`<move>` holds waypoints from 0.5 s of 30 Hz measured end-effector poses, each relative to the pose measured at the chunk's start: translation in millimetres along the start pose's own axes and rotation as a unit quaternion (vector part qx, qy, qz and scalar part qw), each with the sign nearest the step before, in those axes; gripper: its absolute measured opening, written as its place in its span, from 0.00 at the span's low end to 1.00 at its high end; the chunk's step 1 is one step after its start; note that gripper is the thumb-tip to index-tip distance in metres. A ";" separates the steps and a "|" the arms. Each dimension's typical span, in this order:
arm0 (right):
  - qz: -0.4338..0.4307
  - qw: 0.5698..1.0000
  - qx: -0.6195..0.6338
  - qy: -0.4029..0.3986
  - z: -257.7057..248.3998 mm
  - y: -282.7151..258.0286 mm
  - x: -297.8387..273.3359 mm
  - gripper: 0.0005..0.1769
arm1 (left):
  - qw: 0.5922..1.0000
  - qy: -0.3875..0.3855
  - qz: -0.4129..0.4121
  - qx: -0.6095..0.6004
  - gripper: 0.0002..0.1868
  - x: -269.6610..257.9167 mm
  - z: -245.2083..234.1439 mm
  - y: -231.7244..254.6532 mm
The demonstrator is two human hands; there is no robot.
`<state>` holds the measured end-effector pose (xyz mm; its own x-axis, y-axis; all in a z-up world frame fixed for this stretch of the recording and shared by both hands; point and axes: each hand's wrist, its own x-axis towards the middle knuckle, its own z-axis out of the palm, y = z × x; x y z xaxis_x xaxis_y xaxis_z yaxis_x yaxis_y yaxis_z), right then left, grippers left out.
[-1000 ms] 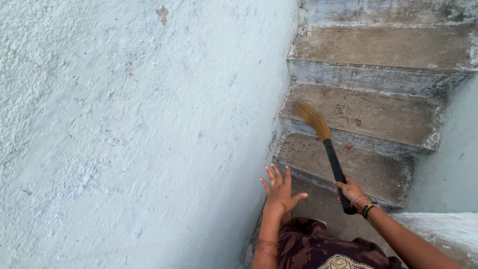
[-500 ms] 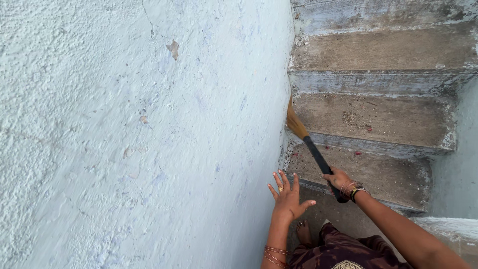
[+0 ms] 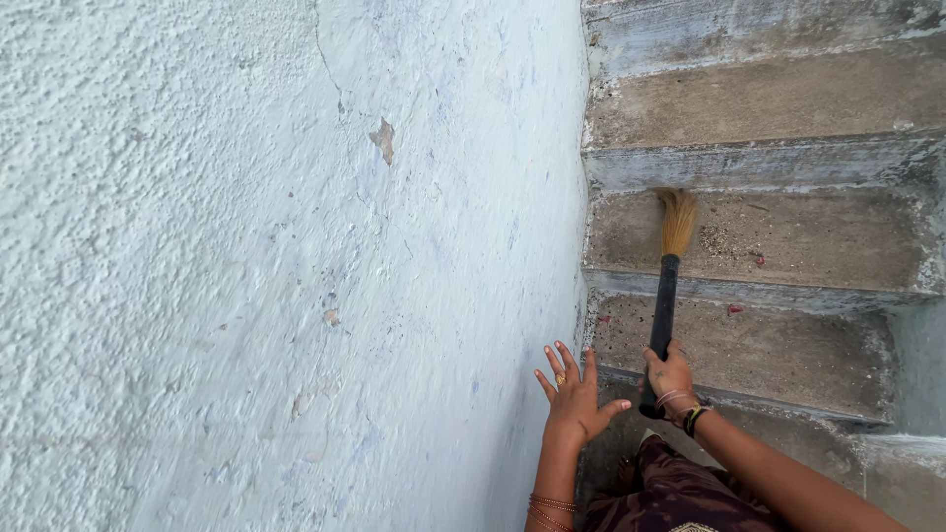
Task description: The person sweeps dirt off outdoor stairs and a wall using a broom.
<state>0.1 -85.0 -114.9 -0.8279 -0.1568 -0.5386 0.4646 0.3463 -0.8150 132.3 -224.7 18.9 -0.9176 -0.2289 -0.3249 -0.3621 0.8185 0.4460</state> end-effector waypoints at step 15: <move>-0.014 0.999 -0.003 0.041 -1.4 -11.9 -19.6 0.37 | 0.999 -0.048 0.011 0.010 0.55 27.0 -35.1 10.8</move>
<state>10.4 -84.8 -94.4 -0.8640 -0.0905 -0.4953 0.4386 0.3479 -0.8286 97.9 -240.4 44.2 -0.9052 -0.1590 -0.3941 -0.3372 0.8331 0.4384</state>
